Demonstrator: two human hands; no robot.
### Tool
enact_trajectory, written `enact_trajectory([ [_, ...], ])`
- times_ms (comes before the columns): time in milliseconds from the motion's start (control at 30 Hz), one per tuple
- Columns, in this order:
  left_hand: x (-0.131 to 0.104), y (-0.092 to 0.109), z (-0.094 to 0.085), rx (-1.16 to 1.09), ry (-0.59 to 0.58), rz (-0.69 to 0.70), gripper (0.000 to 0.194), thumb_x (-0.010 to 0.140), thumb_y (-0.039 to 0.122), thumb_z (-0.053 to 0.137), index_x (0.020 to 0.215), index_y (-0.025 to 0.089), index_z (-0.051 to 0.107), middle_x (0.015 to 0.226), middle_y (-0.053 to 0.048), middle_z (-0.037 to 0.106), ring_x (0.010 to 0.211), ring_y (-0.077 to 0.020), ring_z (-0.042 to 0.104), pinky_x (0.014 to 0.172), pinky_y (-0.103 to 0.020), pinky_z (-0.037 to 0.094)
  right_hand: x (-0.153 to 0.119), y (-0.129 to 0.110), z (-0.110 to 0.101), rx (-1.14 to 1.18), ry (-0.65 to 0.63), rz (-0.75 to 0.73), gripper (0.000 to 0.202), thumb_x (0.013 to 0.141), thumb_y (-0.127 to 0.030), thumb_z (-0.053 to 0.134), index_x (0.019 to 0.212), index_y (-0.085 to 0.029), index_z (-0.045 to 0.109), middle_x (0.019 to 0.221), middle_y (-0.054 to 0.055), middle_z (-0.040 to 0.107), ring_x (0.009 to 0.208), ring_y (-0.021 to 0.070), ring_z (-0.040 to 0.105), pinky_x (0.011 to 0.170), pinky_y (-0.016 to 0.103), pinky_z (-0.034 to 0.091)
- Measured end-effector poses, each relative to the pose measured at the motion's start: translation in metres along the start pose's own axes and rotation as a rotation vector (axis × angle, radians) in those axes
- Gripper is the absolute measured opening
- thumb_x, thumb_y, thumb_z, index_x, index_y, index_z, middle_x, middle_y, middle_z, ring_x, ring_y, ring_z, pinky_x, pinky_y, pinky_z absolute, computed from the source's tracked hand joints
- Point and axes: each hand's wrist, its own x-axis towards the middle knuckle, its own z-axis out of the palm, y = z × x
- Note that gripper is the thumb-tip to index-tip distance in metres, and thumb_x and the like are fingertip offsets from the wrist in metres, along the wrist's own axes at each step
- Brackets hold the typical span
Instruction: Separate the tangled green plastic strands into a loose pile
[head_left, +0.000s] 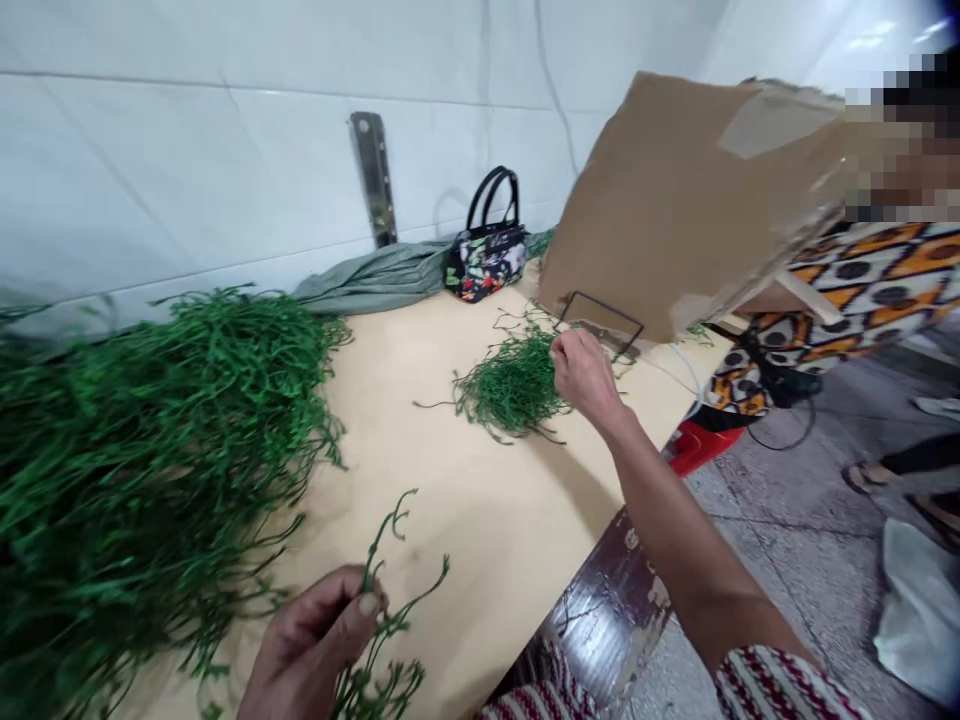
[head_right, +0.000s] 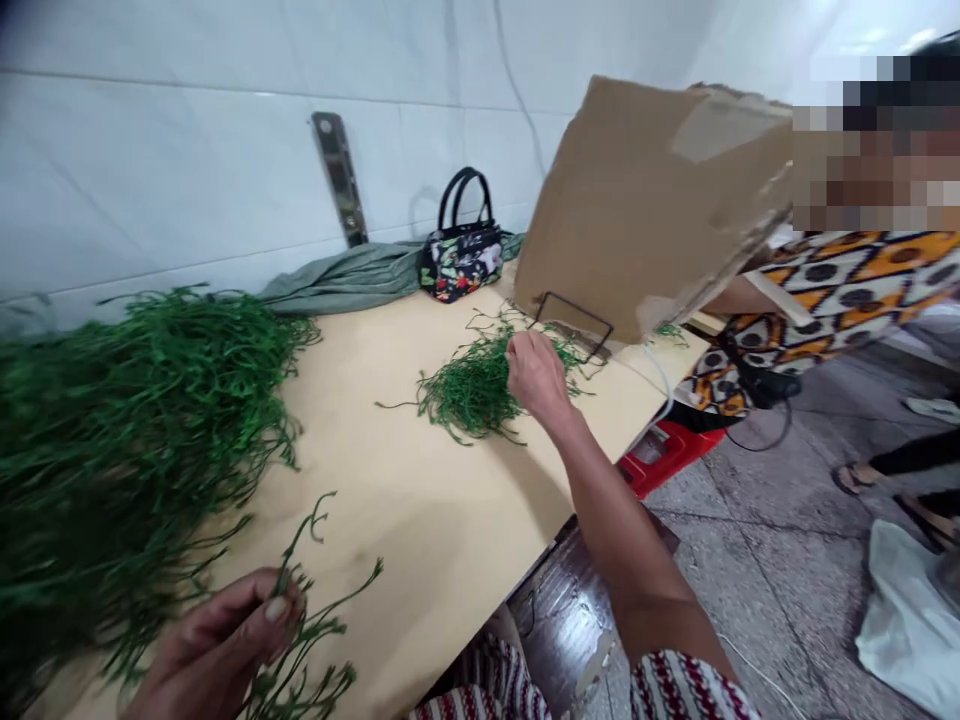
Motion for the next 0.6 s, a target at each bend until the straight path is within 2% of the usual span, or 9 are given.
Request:
enact_trajectory([
  [67, 0.001, 0.003, 0.000, -0.030, -0.026, 0.025, 0.034, 0.064, 0.040, 0.069, 0.054, 0.013, 0.053, 0.049, 0.002, 0.044, 0.047, -0.0065, 0.034, 0.044, -0.018, 0.029, 0.014, 0.001, 0.012, 0.030, -0.107, -0.053, 0.014, 0.077, -0.011, 0.043, 0.075, -0.015, 0.056, 0.075, 0.009, 0.058, 0.073, 0.0186, 0.051, 0.066, 0.027, 0.038],
  [133, 0.002, 0.006, -0.003, -0.090, -0.064, 0.046, 0.028, 0.064, 0.037, 0.070, 0.061, 0.012, 0.058, 0.051, 0.001, 0.049, 0.046, -0.0062, 0.036, 0.045, -0.019, 0.029, 0.016, 0.002, 0.017, 0.059, -0.171, -0.096, 0.016, 0.076, -0.011, 0.044, 0.072, -0.014, 0.059, 0.074, 0.009, 0.060, 0.071, 0.0183, 0.053, 0.064, 0.027, 0.038],
  [200, 0.004, 0.008, -0.007, -0.172, -0.088, 0.072, 0.023, 0.065, 0.033, 0.068, 0.065, 0.011, 0.061, 0.053, 0.000, 0.052, 0.046, -0.0070, 0.040, 0.046, -0.020, 0.031, 0.013, -0.002, 0.011, 0.026, -0.153, -0.115, 0.020, 0.079, -0.014, 0.043, 0.076, -0.013, 0.063, 0.079, 0.011, 0.062, 0.075, 0.0201, 0.055, 0.066, 0.028, 0.039],
  [267, 0.005, 0.010, -0.011, -0.215, -0.097, 0.093, 0.020, 0.065, 0.030, 0.068, 0.066, 0.011, 0.062, 0.053, -0.001, 0.054, 0.047, -0.0078, 0.044, 0.048, -0.021, 0.034, 0.005, -0.015, -0.005, 0.059, -0.093, -0.130, 0.023, 0.084, -0.020, 0.042, 0.086, -0.014, 0.064, 0.086, 0.012, 0.063, 0.082, 0.0221, 0.056, 0.070, 0.031, 0.040],
  [333, 0.006, 0.013, -0.012, -0.239, -0.101, 0.107, 0.018, 0.065, 0.028, 0.067, 0.068, 0.011, 0.063, 0.053, -0.001, 0.056, 0.047, -0.0084, 0.046, 0.049, -0.021, 0.035, -0.008, -0.040, -0.026, 0.236, 0.019, -0.206, 0.024, 0.088, -0.023, 0.040, 0.092, -0.017, 0.064, 0.089, 0.011, 0.064, 0.082, 0.0204, 0.057, 0.071, 0.031, 0.042],
  [367, 0.007, 0.014, -0.012, -0.246, -0.101, 0.113, 0.017, 0.065, 0.027, 0.067, 0.068, 0.011, 0.064, 0.053, -0.001, 0.057, 0.047, -0.0085, 0.047, 0.049, -0.021, 0.035, -0.017, -0.056, -0.035, 0.373, 0.037, -0.272, 0.022, 0.087, -0.024, 0.043, 0.091, -0.018, 0.064, 0.085, 0.009, 0.064, 0.076, 0.0184, 0.057, 0.068, 0.030, 0.044],
  [467, 0.007, 0.014, -0.010, -0.259, -0.100, 0.136, 0.015, 0.065, 0.026, 0.068, 0.067, 0.011, 0.064, 0.053, -0.001, 0.057, 0.047, -0.0077, 0.047, 0.048, -0.020, 0.035, -0.048, -0.113, -0.048, 0.790, -0.150, -0.547, 0.014, 0.086, -0.022, 0.050, 0.092, -0.018, 0.062, 0.083, 0.006, 0.063, 0.080, 0.0166, 0.057, 0.069, 0.030, 0.048],
  [533, 0.007, 0.013, -0.007, -0.261, -0.103, 0.146, 0.015, 0.065, 0.025, 0.068, 0.067, 0.011, 0.064, 0.053, 0.000, 0.056, 0.046, -0.0070, 0.046, 0.048, -0.020, 0.036, -0.067, -0.146, -0.044, 0.891, -0.235, -0.659, 0.017, 0.086, -0.023, 0.051, 0.100, -0.015, 0.059, 0.091, 0.008, 0.063, 0.087, 0.0181, 0.056, 0.075, 0.034, 0.048],
  [600, 0.007, 0.011, -0.003, -0.275, -0.102, 0.155, 0.015, 0.064, 0.026, 0.070, 0.065, 0.012, 0.063, 0.052, 0.001, 0.054, 0.046, -0.0065, 0.045, 0.048, -0.020, 0.036, -0.082, -0.168, -0.036, 0.948, -0.280, -0.696, 0.025, 0.085, -0.027, 0.053, 0.107, -0.014, 0.054, 0.099, 0.010, 0.061, 0.093, 0.0204, 0.054, 0.079, 0.039, 0.047],
])
